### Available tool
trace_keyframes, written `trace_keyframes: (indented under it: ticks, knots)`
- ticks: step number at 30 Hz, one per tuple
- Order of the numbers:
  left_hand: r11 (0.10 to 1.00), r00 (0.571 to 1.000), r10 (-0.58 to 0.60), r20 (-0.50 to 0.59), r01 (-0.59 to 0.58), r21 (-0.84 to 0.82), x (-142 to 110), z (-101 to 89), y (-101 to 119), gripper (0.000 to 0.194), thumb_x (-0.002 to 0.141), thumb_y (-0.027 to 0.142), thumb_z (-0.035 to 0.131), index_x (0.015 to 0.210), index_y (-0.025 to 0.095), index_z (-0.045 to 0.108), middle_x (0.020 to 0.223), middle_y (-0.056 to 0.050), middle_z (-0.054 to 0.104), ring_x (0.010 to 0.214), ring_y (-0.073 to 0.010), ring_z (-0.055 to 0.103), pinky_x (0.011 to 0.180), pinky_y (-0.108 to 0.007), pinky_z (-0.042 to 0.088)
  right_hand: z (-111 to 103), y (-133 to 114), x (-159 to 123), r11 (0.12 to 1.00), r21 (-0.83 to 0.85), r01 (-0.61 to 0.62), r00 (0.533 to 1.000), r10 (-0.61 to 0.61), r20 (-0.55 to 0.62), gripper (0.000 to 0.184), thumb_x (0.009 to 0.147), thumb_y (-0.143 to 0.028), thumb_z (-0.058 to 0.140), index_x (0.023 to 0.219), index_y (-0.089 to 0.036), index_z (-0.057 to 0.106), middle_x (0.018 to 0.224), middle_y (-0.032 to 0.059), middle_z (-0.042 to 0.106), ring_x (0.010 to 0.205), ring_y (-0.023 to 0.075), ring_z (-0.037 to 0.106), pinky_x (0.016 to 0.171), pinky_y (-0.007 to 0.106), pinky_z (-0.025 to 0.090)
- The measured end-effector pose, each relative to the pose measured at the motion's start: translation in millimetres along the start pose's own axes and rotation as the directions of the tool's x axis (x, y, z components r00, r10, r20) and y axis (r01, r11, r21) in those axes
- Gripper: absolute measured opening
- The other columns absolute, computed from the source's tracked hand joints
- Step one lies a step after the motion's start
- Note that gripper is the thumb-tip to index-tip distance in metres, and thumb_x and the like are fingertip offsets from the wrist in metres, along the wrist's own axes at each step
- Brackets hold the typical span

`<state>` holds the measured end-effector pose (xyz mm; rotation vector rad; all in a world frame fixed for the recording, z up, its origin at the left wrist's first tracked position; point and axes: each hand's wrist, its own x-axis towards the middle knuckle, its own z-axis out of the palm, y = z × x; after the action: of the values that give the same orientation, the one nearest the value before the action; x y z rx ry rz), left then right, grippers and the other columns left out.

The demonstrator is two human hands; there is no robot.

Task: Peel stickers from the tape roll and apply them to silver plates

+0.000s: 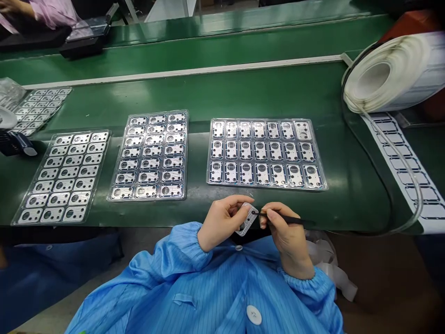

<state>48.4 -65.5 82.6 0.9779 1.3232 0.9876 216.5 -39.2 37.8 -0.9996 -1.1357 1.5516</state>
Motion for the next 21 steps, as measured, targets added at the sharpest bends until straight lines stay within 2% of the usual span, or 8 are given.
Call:
trace_keyframes:
  ticks: [6, 12, 16, 21]
  knots:
    - [0.998, 0.999, -0.02, 0.027, 0.021, -0.057, -0.1, 0.0, 1.6, 0.037, 0.083, 0.034, 0.061, 0.109, 0.009, 0.066, 0.073, -0.003, 0.06, 0.056, -0.008, 0.05, 0.046, -0.018, 0.041, 0.1, -1.3, -1.2, 1.0, 0.014, 0.004, 1.0, -0.004, -0.008, 0.014, 0.083, -0.036, 0.071, 0.08, -0.022, 0.071, 0.058, -0.0019, 0.061, 0.05, 0.0128, 0.057, 0.047, 0.024, 0.049]
    - [0.998, 0.999, -0.003, 0.036, 0.005, -0.063, 0.2, -0.1, -2.1, 0.036, 0.084, 0.034, 0.06, 0.11, 0.009, 0.066, 0.072, -0.002, 0.059, 0.052, -0.0069, 0.049, 0.046, -0.018, 0.04, -3.5, -2.2, -7.9, 0.965, -0.206, 0.162, 0.987, -0.163, 0.011, 0.009, 0.088, -0.028, 0.066, 0.082, -0.023, 0.07, 0.065, -0.0019, 0.063, 0.057, 0.0129, 0.06, 0.055, 0.025, 0.051]
    - [0.999, 1.0, 0.005, 0.027, -0.004, -0.041, 0.1, -0.1, -2.2, 0.035, 0.085, 0.034, 0.059, 0.109, 0.009, 0.066, 0.073, -0.002, 0.059, 0.053, -0.0074, 0.05, 0.046, -0.018, 0.04, -4.6, -11.6, -8.8, 0.894, -0.348, 0.282, 0.959, -0.262, 0.105, 0.008, 0.089, -0.023, 0.063, 0.086, -0.024, 0.07, 0.068, -0.003, 0.064, 0.059, 0.0124, 0.06, 0.055, 0.023, 0.05]
    - [1.0, 0.999, 0.016, 0.029, -0.016, -0.021, 0.3, -0.7, -3.3, 0.033, 0.085, 0.031, 0.058, 0.109, 0.01, 0.066, 0.074, -0.002, 0.06, 0.051, -0.0065, 0.05, 0.046, -0.018, 0.04, -1.3, -28.2, -9.3, 0.72, -0.491, 0.491, 0.871, -0.416, 0.26, 0.014, 0.088, -0.016, 0.061, 0.094, -0.024, 0.07, 0.08, 0.0, 0.07, 0.068, 0.0144, 0.065, 0.062, 0.026, 0.052]
